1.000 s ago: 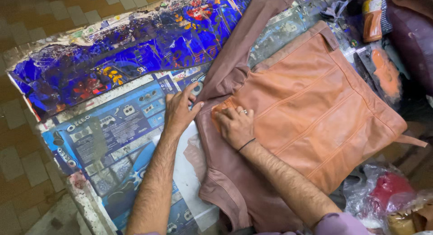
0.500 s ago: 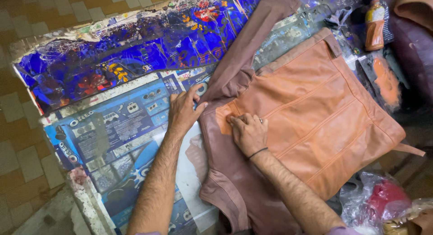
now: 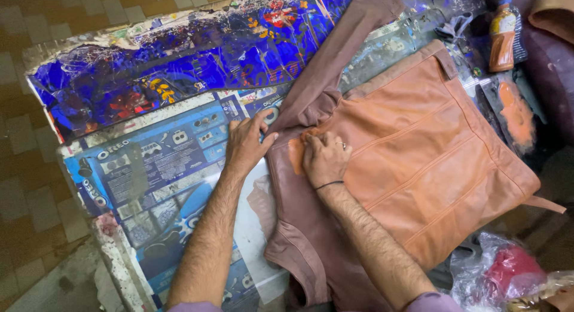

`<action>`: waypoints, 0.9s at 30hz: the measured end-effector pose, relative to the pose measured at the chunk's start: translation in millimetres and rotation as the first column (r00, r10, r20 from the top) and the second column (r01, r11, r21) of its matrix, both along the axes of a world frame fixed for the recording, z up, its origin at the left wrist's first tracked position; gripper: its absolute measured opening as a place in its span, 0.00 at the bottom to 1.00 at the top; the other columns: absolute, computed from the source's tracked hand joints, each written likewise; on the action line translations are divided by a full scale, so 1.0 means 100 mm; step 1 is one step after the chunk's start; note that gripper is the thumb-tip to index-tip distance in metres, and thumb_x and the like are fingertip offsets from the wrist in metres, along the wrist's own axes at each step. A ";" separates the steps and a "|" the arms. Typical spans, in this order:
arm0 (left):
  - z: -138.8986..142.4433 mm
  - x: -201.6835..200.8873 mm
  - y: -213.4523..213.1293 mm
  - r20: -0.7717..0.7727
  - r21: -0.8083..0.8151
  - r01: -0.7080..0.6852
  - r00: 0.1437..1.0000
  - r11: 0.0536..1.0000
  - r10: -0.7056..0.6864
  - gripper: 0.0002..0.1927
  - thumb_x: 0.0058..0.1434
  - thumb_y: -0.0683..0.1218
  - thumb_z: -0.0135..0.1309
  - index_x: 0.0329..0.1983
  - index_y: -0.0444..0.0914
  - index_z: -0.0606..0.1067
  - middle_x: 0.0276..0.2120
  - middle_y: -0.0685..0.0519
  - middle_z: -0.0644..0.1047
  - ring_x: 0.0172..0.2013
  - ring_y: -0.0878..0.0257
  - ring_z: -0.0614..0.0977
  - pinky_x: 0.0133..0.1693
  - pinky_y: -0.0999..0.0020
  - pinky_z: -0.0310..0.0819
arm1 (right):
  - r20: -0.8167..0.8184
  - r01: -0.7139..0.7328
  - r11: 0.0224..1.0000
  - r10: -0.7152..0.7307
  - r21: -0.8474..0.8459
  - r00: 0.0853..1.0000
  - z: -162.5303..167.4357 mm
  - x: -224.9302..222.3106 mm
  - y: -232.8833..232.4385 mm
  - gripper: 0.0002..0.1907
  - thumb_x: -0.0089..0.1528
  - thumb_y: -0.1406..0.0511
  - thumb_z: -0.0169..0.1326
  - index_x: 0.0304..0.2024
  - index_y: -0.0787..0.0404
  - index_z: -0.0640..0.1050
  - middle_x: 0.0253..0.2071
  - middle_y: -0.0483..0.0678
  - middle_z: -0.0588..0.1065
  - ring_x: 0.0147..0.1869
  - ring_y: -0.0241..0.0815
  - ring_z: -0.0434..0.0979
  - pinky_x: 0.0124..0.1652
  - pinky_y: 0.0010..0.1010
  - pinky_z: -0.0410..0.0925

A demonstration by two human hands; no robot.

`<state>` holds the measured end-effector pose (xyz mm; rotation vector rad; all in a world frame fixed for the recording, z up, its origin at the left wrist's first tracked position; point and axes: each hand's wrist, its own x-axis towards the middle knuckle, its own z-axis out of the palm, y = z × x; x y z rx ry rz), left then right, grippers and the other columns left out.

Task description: The person rubs orange dye into the front panel of a leather jacket laid on a work table, using a small sponge. They periodically dip the sponge into a dye bottle to reload it, smooth and reposition the jacket, and work the dye across different sections of the panel.

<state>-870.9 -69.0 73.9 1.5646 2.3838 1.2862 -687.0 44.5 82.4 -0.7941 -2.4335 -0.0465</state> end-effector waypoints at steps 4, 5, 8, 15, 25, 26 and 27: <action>0.00 0.00 0.01 0.009 -0.011 0.000 1.000 1.000 0.000 0.31 0.56 0.48 0.67 0.63 0.46 0.70 0.32 0.60 0.77 0.34 0.62 0.78 0.48 0.58 0.63 | -0.070 -0.199 0.980 0.198 -0.011 0.978 -0.06 0.07 0.04 0.10 0.61 0.63 0.57 0.45 0.47 0.84 0.40 0.42 0.76 0.44 0.46 0.74 0.42 0.45 0.62; 0.00 0.00 0.01 0.010 -0.011 0.000 1.000 1.000 0.001 0.31 0.56 0.48 0.68 0.62 0.46 0.70 0.32 0.60 0.77 0.34 0.62 0.78 0.48 0.58 0.63 | -0.068 -0.192 0.981 0.192 0.007 0.979 -0.07 0.09 0.05 0.10 0.61 0.62 0.58 0.44 0.47 0.84 0.40 0.41 0.77 0.43 0.46 0.74 0.40 0.46 0.61; 0.01 0.01 0.01 0.014 -0.014 0.000 1.000 1.000 0.000 0.31 0.56 0.48 0.68 0.62 0.45 0.70 0.32 0.59 0.77 0.34 0.61 0.78 0.48 0.57 0.63 | 0.036 -0.085 0.995 0.087 -0.051 0.996 -0.06 0.16 0.05 0.11 0.61 0.63 0.58 0.44 0.46 0.85 0.37 0.43 0.76 0.43 0.45 0.74 0.42 0.45 0.62; 0.01 -0.01 -0.01 -0.005 0.039 -0.007 1.000 0.999 0.007 0.32 0.55 0.48 0.68 0.62 0.45 0.70 0.32 0.58 0.77 0.36 0.60 0.78 0.48 0.57 0.62 | 0.086 -0.189 0.978 0.196 -0.086 0.977 0.19 0.40 -0.03 0.08 0.60 0.63 0.59 0.41 0.45 0.85 0.43 0.37 0.79 0.45 0.45 0.73 0.42 0.45 0.61; -0.01 0.00 0.00 0.005 0.010 -0.022 1.000 1.000 0.022 0.33 0.55 0.49 0.69 0.63 0.45 0.70 0.31 0.60 0.77 0.34 0.61 0.78 0.47 0.58 0.62 | -0.035 -0.121 0.992 0.120 -0.039 0.992 0.08 0.05 -0.25 0.10 0.59 0.65 0.59 0.42 0.45 0.84 0.43 0.36 0.78 0.45 0.45 0.73 0.43 0.43 0.60; -0.01 0.00 0.00 0.013 0.004 -0.023 1.000 1.000 0.023 0.33 0.55 0.49 0.69 0.63 0.45 0.70 0.31 0.60 0.77 0.34 0.61 0.78 0.47 0.58 0.63 | -0.021 -0.042 0.997 0.040 -0.069 0.999 0.08 0.03 -0.26 0.10 0.58 0.65 0.58 0.41 0.45 0.84 0.43 0.36 0.78 0.45 0.45 0.73 0.42 0.43 0.60; 0.00 0.00 0.01 0.018 0.001 -0.021 1.000 1.000 0.021 0.33 0.55 0.49 0.69 0.63 0.46 0.70 0.31 0.60 0.77 0.34 0.61 0.78 0.47 0.58 0.63 | -0.047 -0.128 0.990 0.126 -0.057 0.991 0.08 0.02 -0.27 0.10 0.59 0.64 0.59 0.43 0.47 0.84 0.43 0.38 0.77 0.46 0.45 0.73 0.43 0.43 0.60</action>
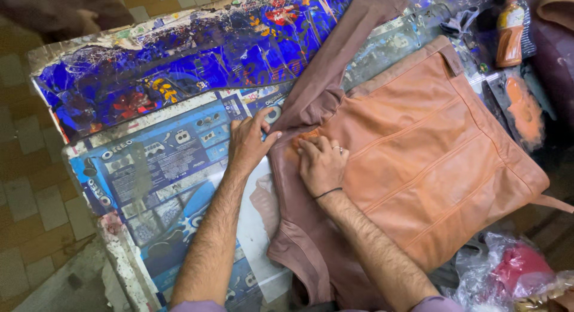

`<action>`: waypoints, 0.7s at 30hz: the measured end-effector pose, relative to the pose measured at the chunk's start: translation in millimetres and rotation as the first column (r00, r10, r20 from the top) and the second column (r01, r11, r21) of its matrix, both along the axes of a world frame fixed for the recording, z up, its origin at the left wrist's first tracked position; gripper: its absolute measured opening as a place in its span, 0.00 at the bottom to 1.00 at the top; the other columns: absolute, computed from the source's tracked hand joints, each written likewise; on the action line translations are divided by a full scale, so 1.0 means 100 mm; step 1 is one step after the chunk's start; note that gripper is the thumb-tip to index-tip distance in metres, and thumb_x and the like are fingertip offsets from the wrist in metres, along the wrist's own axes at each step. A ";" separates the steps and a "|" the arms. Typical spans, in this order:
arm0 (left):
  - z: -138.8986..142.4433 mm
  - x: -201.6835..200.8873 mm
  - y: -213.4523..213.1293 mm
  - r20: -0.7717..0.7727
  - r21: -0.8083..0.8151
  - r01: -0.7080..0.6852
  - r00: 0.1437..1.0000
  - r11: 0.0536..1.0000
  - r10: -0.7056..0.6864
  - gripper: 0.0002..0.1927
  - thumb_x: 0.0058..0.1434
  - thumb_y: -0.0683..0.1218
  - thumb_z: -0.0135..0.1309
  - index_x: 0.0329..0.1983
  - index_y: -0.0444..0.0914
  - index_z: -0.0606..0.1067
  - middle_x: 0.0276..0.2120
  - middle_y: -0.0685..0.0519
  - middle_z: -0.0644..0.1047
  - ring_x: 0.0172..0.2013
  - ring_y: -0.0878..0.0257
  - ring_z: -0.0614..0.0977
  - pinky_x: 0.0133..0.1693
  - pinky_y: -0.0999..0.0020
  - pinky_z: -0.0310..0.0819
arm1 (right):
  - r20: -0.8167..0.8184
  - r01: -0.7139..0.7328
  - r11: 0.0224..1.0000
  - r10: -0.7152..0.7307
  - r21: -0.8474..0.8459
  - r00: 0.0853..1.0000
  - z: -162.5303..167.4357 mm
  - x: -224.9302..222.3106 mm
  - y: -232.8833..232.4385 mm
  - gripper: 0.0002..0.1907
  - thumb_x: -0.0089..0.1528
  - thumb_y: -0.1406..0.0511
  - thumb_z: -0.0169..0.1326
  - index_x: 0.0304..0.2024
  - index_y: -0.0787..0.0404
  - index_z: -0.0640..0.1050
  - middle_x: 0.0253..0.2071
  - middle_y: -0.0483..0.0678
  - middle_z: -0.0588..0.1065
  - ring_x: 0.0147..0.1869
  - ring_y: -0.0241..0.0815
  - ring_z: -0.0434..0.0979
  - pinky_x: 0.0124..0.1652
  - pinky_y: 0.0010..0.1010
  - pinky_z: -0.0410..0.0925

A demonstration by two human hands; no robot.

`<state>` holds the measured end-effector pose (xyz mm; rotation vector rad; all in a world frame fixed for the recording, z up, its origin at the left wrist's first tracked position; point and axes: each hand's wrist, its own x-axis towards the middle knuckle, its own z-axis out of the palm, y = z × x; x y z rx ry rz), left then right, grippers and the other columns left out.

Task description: The person rubs orange dye into the front panel of a leather jacket laid on a work table, using a small sponge. They periodically dip the sponge into a dye bottle to reload it, smooth and reposition the jacket, and work the dye across different sections of the panel.

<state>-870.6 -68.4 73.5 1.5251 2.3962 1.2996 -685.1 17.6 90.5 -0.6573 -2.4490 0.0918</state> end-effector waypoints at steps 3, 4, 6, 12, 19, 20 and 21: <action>0.00 0.00 0.02 0.004 -0.031 -0.015 1.000 0.999 0.015 0.33 0.55 0.49 0.70 0.63 0.46 0.70 0.31 0.60 0.77 0.33 0.62 0.78 0.47 0.58 0.63 | -0.034 -0.104 0.995 0.104 0.003 0.994 0.00 -0.04 -0.03 0.09 0.62 0.62 0.59 0.44 0.49 0.84 0.42 0.41 0.76 0.46 0.44 0.73 0.44 0.44 0.60; 0.00 -0.01 0.02 0.009 -0.035 -0.008 1.000 0.999 0.008 0.33 0.55 0.49 0.69 0.63 0.46 0.70 0.31 0.60 0.77 0.33 0.63 0.78 0.47 0.58 0.63 | -0.016 -0.041 0.999 0.041 -0.016 0.999 0.00 -0.05 -0.04 0.08 0.62 0.62 0.59 0.43 0.48 0.84 0.41 0.40 0.76 0.46 0.44 0.74 0.43 0.44 0.60; -0.01 -0.01 0.02 0.027 -0.041 -0.007 1.000 0.999 0.008 0.33 0.55 0.49 0.69 0.63 0.45 0.70 0.31 0.60 0.77 0.32 0.63 0.78 0.48 0.58 0.63 | -0.003 0.047 0.998 -0.047 -0.039 0.999 0.00 -0.07 -0.05 0.07 0.62 0.61 0.59 0.43 0.47 0.85 0.41 0.40 0.76 0.45 0.44 0.74 0.43 0.44 0.60; -0.02 -0.03 0.00 0.035 -0.026 0.007 0.999 1.000 -0.006 0.34 0.54 0.50 0.70 0.63 0.46 0.70 0.32 0.61 0.78 0.31 0.63 0.78 0.47 0.59 0.63 | -0.005 -0.077 0.997 0.078 0.012 0.997 0.01 -0.09 -0.07 0.10 0.61 0.62 0.58 0.45 0.47 0.84 0.44 0.40 0.76 0.46 0.44 0.73 0.44 0.44 0.60; -0.02 -0.28 0.04 0.024 -0.071 0.140 0.990 0.988 -0.138 0.31 0.52 0.53 0.70 0.59 0.48 0.73 0.29 0.63 0.79 0.32 0.64 0.81 0.46 0.59 0.65 | -0.005 -0.122 0.992 0.122 -0.008 0.992 0.07 -0.08 -0.15 0.12 0.62 0.63 0.58 0.48 0.47 0.83 0.46 0.41 0.75 0.47 0.45 0.73 0.45 0.45 0.60; -0.02 -0.30 0.05 -0.004 -0.062 0.159 0.987 0.985 -0.159 0.31 0.52 0.54 0.71 0.58 0.48 0.74 0.29 0.62 0.79 0.33 0.63 0.81 0.45 0.59 0.65 | 0.034 -0.138 0.990 0.139 -0.025 0.990 0.08 -0.09 -0.17 0.12 0.62 0.63 0.58 0.48 0.47 0.84 0.46 0.40 0.76 0.46 0.45 0.73 0.44 0.46 0.59; -0.02 -0.32 0.04 -0.031 -0.056 0.177 0.983 0.983 -0.179 0.31 0.52 0.55 0.71 0.58 0.48 0.74 0.29 0.62 0.80 0.34 0.62 0.81 0.45 0.58 0.65 | 0.032 -0.095 0.995 0.095 -0.024 0.995 0.09 -0.09 -0.18 0.12 0.62 0.63 0.58 0.48 0.47 0.83 0.47 0.40 0.76 0.47 0.46 0.73 0.44 0.45 0.60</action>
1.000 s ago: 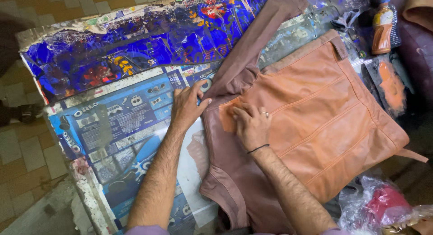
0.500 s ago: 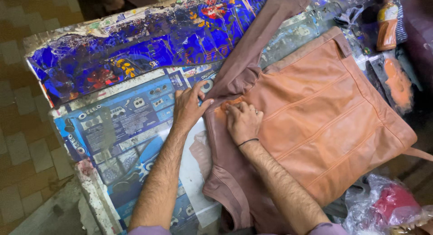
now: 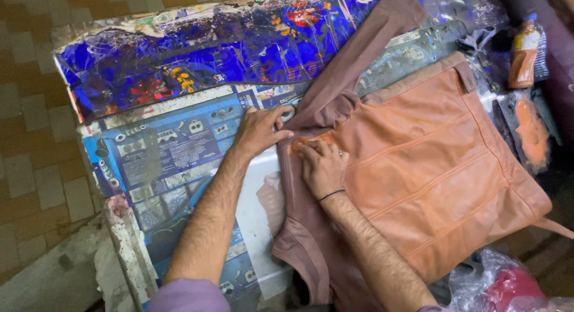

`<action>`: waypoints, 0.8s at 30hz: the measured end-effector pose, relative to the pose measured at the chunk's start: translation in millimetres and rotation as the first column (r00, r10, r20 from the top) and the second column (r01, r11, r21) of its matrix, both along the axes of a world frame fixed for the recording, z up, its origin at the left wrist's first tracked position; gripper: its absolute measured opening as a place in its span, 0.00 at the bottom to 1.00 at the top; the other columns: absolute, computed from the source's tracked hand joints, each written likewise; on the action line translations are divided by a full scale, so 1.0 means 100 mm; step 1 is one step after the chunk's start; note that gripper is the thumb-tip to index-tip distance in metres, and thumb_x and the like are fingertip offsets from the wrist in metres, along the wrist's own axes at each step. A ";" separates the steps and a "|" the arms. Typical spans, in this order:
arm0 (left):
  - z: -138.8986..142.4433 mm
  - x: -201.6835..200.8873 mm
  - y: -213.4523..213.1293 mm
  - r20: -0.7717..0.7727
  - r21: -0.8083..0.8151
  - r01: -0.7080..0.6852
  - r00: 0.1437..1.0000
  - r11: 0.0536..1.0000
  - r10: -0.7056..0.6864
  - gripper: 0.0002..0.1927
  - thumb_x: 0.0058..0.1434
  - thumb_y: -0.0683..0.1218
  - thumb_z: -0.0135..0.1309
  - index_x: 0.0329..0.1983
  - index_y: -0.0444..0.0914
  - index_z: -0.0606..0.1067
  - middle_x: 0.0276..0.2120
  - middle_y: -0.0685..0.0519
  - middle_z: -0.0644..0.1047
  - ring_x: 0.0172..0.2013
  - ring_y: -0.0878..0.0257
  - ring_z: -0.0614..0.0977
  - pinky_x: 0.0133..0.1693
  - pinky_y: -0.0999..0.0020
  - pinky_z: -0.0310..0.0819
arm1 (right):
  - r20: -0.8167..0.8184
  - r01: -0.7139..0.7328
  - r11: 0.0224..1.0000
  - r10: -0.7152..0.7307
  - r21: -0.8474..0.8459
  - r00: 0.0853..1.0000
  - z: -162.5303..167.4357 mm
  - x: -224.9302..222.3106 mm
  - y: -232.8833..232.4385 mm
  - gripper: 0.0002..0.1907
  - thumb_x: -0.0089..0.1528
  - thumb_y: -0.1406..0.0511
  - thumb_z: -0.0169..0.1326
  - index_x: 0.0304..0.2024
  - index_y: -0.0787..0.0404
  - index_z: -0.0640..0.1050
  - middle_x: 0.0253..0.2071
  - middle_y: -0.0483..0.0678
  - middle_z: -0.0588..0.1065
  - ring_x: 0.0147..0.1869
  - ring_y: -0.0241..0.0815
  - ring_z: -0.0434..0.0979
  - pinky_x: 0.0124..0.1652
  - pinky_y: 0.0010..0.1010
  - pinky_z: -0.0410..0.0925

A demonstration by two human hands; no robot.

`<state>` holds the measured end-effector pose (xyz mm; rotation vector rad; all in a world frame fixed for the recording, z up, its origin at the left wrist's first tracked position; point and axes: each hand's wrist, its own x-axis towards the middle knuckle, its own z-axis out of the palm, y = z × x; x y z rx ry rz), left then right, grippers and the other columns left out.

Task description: The person rubs orange dye into the front panel of a leather jacket laid on a work table, using a small sponge. They periodically dip the sponge into a dye bottle to reload it, smooth and reposition the jacket, and work the dye across different sections of the panel.

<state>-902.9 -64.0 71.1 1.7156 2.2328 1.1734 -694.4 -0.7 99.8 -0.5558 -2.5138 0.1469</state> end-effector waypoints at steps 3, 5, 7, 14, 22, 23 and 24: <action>-0.01 -0.01 -0.01 -0.025 0.051 -0.022 0.999 0.998 0.024 0.31 0.51 0.55 0.71 0.57 0.48 0.74 0.27 0.62 0.79 0.34 0.62 0.82 0.45 0.57 0.64 | 0.015 0.026 0.999 -0.027 0.037 1.000 0.02 -0.03 -0.06 0.12 0.61 0.63 0.57 0.47 0.46 0.83 0.48 0.40 0.76 0.49 0.47 0.73 0.46 0.45 0.60; -0.01 -0.01 -0.02 -0.017 0.036 -0.025 1.000 0.999 0.025 0.31 0.51 0.55 0.71 0.58 0.48 0.74 0.28 0.61 0.79 0.35 0.61 0.81 0.45 0.57 0.63 | 0.058 -0.087 0.989 0.081 0.120 0.995 0.03 -0.05 -0.09 0.16 0.59 0.64 0.57 0.49 0.45 0.84 0.46 0.43 0.75 0.49 0.47 0.73 0.46 0.45 0.61; -0.01 -0.02 -0.03 -0.009 0.027 -0.029 1.000 0.999 0.029 0.32 0.51 0.55 0.71 0.58 0.48 0.73 0.28 0.61 0.78 0.35 0.61 0.81 0.46 0.57 0.63 | 0.083 0.021 0.996 -0.028 0.086 0.996 0.03 -0.08 -0.12 0.14 0.59 0.63 0.58 0.47 0.45 0.84 0.45 0.41 0.76 0.49 0.46 0.73 0.46 0.46 0.61; 0.03 -0.05 -0.06 0.037 0.009 -0.030 0.999 1.000 0.030 0.34 0.51 0.55 0.71 0.61 0.49 0.71 0.29 0.61 0.78 0.37 0.62 0.80 0.48 0.58 0.63 | 0.060 0.000 0.997 -0.004 0.073 0.998 -0.01 -0.19 -0.15 0.12 0.61 0.60 0.59 0.48 0.45 0.84 0.41 0.46 0.74 0.49 0.49 0.74 0.44 0.45 0.61; 0.04 -0.07 -0.09 0.031 0.033 -0.025 0.999 0.999 0.024 0.36 0.49 0.54 0.71 0.61 0.49 0.71 0.29 0.61 0.78 0.36 0.60 0.80 0.47 0.57 0.63 | -0.020 0.006 1.000 -0.006 0.011 1.000 -0.01 -0.21 -0.20 0.12 0.60 0.61 0.59 0.46 0.49 0.84 0.44 0.46 0.75 0.49 0.48 0.75 0.43 0.46 0.61; 0.04 -0.07 -0.09 0.033 0.042 -0.028 0.999 0.999 0.027 0.35 0.50 0.53 0.71 0.61 0.49 0.71 0.29 0.61 0.78 0.36 0.60 0.81 0.46 0.57 0.63 | 0.006 0.011 1.000 -0.012 0.018 1.000 0.00 -0.22 -0.20 0.12 0.60 0.61 0.59 0.45 0.48 0.84 0.44 0.46 0.75 0.49 0.48 0.75 0.42 0.46 0.61; 0.04 -0.06 -0.08 0.033 0.051 -0.029 0.999 0.998 0.027 0.34 0.50 0.53 0.70 0.61 0.49 0.71 0.29 0.61 0.78 0.36 0.60 0.81 0.46 0.57 0.64 | -0.010 0.052 0.999 -0.051 0.013 0.999 0.00 -0.22 -0.20 0.11 0.60 0.61 0.59 0.45 0.49 0.84 0.44 0.46 0.75 0.50 0.49 0.74 0.44 0.46 0.61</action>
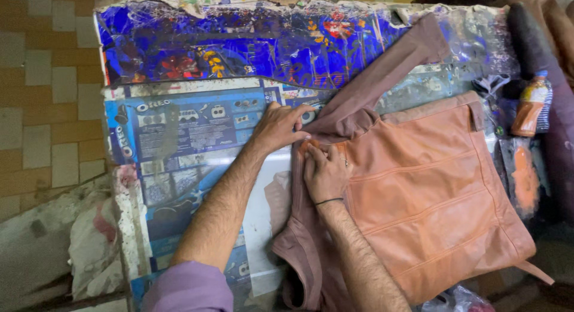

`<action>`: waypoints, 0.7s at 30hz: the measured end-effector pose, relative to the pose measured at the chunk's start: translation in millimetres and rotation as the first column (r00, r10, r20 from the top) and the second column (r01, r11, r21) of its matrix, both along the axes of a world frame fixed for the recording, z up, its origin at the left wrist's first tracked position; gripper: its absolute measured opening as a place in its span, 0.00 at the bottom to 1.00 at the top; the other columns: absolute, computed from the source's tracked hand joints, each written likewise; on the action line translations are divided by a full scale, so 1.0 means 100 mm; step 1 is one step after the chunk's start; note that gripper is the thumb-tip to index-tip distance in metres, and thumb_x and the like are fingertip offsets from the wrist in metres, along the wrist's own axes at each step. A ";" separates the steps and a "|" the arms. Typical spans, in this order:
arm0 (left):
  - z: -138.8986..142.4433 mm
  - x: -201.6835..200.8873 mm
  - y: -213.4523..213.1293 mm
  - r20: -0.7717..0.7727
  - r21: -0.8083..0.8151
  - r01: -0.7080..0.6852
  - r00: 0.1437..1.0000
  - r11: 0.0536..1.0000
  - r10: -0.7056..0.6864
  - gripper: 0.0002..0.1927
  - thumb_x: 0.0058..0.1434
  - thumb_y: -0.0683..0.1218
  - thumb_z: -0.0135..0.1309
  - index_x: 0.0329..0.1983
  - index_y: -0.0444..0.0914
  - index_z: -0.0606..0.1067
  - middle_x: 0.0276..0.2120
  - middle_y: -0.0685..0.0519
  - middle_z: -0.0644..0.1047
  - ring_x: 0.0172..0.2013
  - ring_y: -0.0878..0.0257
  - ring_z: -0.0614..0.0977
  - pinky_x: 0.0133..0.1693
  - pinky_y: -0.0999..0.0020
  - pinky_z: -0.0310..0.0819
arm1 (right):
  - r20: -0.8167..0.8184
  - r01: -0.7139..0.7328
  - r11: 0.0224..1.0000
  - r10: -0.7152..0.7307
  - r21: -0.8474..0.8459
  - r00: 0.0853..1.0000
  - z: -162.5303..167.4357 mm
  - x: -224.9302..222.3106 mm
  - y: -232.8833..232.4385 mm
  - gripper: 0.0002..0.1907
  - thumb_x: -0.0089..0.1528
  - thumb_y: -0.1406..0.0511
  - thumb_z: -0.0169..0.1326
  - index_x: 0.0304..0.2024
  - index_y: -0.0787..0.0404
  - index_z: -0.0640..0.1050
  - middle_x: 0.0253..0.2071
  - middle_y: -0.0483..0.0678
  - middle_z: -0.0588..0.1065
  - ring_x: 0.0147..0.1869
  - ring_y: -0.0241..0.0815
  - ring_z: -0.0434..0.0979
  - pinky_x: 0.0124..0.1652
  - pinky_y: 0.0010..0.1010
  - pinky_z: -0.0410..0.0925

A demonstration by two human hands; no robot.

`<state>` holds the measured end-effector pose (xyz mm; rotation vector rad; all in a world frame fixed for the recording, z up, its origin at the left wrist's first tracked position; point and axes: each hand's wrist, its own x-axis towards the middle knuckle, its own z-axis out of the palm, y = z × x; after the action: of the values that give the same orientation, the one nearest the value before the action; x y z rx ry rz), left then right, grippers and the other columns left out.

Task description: The person rubs orange dye into the front panel of a leather jacket laid on a work table, using a small sponge. They periodically dip the sponge into a dye bottle to reload it, smooth and reposition the jacket, and work the dye across different sections of the panel.

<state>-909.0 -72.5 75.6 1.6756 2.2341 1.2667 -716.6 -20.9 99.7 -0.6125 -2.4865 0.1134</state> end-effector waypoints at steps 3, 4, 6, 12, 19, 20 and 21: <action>0.02 0.01 0.03 0.030 0.018 0.026 0.999 0.999 -0.026 0.33 0.51 0.52 0.69 0.61 0.49 0.72 0.28 0.60 0.78 0.35 0.60 0.81 0.46 0.57 0.64 | -0.036 0.025 0.999 -0.024 0.034 0.999 0.02 0.00 0.05 0.11 0.60 0.61 0.59 0.45 0.49 0.83 0.46 0.46 0.75 0.50 0.49 0.74 0.46 0.46 0.61; 0.04 0.01 0.05 0.034 0.007 0.025 0.999 1.000 -0.025 0.33 0.51 0.52 0.69 0.60 0.49 0.72 0.28 0.59 0.79 0.34 0.59 0.82 0.46 0.56 0.64 | -0.033 -0.037 0.998 0.039 0.059 0.999 0.03 0.01 0.07 0.12 0.59 0.61 0.59 0.45 0.49 0.84 0.46 0.46 0.75 0.49 0.49 0.74 0.45 0.46 0.61; 0.06 0.02 0.09 0.025 -0.001 0.025 0.999 1.000 -0.025 0.33 0.50 0.52 0.70 0.60 0.49 0.73 0.28 0.59 0.80 0.34 0.59 0.82 0.46 0.56 0.64 | -0.015 -0.053 0.996 0.054 0.077 0.998 0.04 0.05 0.13 0.13 0.59 0.62 0.58 0.46 0.48 0.84 0.46 0.45 0.76 0.48 0.48 0.74 0.44 0.47 0.61; 0.05 0.07 0.10 -0.011 -0.020 -0.004 1.000 1.000 0.004 0.32 0.50 0.53 0.70 0.59 0.48 0.73 0.29 0.59 0.80 0.37 0.58 0.81 0.47 0.56 0.63 | 0.012 -0.005 0.997 0.005 0.074 1.000 0.03 0.27 0.29 0.12 0.60 0.62 0.57 0.47 0.48 0.84 0.49 0.44 0.76 0.47 0.48 0.73 0.44 0.46 0.62; 0.01 0.08 0.04 0.017 -0.022 -0.007 1.000 1.000 0.007 0.32 0.50 0.54 0.70 0.59 0.49 0.74 0.28 0.61 0.79 0.36 0.61 0.81 0.47 0.56 0.63 | 0.067 -0.146 0.986 0.141 0.083 0.988 0.24 0.41 0.58 0.13 0.56 0.66 0.59 0.43 0.47 0.85 0.53 0.40 0.79 0.49 0.48 0.71 0.46 0.44 0.61; 0.00 0.09 0.04 0.016 -0.024 -0.005 1.000 1.000 0.005 0.32 0.50 0.54 0.70 0.59 0.50 0.74 0.28 0.61 0.79 0.36 0.61 0.81 0.47 0.57 0.63 | 0.066 -0.286 0.955 0.281 0.079 0.957 0.24 0.36 0.61 0.15 0.55 0.67 0.59 0.43 0.47 0.85 0.54 0.39 0.79 0.52 0.48 0.72 0.49 0.44 0.62; 0.00 0.09 0.04 0.010 -0.027 -0.013 1.000 1.000 0.013 0.32 0.50 0.54 0.70 0.59 0.50 0.73 0.28 0.61 0.79 0.36 0.61 0.81 0.48 0.57 0.63 | 0.066 -0.415 0.907 0.411 0.075 0.909 0.23 0.31 0.63 0.16 0.53 0.67 0.58 0.44 0.48 0.84 0.55 0.39 0.78 0.55 0.48 0.73 0.51 0.44 0.63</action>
<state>-900.1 -68.4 75.4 1.6439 2.2499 1.2391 -686.0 41.8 122.9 -0.0423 -2.6179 0.1502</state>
